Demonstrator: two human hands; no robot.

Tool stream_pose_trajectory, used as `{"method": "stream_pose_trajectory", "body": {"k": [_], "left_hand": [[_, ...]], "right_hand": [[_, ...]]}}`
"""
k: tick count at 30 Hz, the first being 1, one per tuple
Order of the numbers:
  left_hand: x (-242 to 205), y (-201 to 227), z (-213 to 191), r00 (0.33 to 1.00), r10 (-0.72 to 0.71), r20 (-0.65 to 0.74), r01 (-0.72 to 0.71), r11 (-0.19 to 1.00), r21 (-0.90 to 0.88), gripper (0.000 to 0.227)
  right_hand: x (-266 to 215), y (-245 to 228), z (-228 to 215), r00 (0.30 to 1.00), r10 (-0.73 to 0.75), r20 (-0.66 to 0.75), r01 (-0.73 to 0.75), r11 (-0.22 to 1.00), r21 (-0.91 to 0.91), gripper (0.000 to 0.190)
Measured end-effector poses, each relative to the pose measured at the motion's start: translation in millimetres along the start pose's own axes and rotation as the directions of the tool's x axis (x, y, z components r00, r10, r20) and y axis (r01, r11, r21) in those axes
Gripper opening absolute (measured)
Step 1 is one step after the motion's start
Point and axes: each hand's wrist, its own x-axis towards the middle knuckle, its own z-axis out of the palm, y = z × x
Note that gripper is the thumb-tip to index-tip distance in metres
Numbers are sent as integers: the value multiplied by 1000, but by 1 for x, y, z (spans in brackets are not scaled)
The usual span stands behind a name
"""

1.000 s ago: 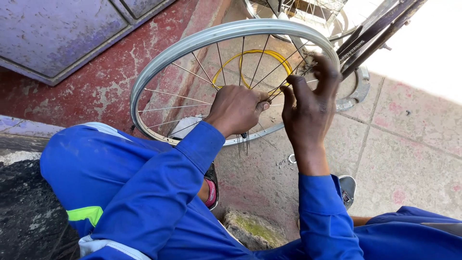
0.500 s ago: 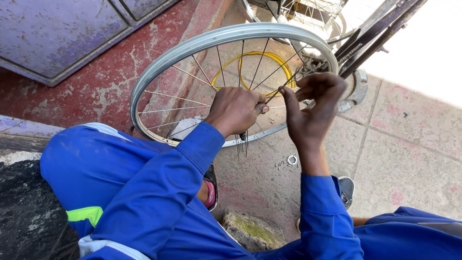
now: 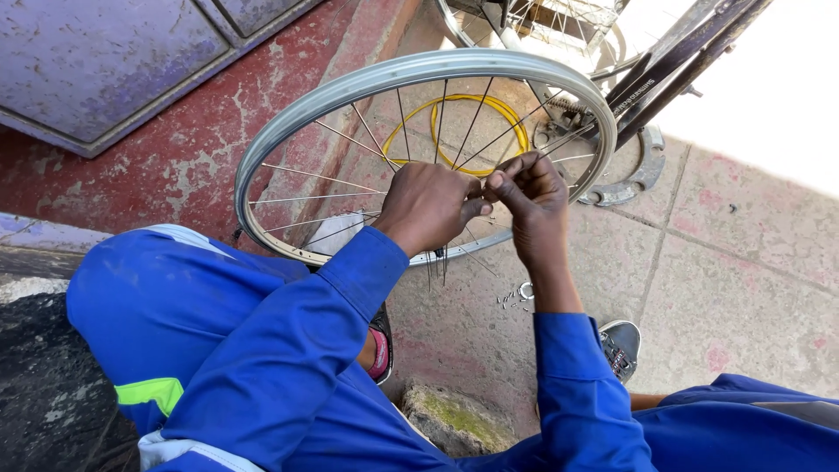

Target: Lacing metal spokes through a hub and into a bicycle rim to assemble a wheel.

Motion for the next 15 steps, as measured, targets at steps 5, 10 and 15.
{"method": "stream_pose_trajectory", "body": {"k": [5, 10, 15], "left_hand": [[-2, -1, 9, 996, 13, -90, -12, 1000, 16, 26], [4, 0, 22, 989, 45, -140, -32, 995, 94, 29], [2, 13, 19, 962, 100, -254, -75, 992, 106, 21]], "right_hand": [[-7, -10, 23, 993, -80, -91, 71, 992, -100, 21], [-5, -10, 22, 982, -121, -143, 96, 981, -170, 22], [-4, -32, 25, 977, -198, -78, 179, 964, -196, 21]]}}
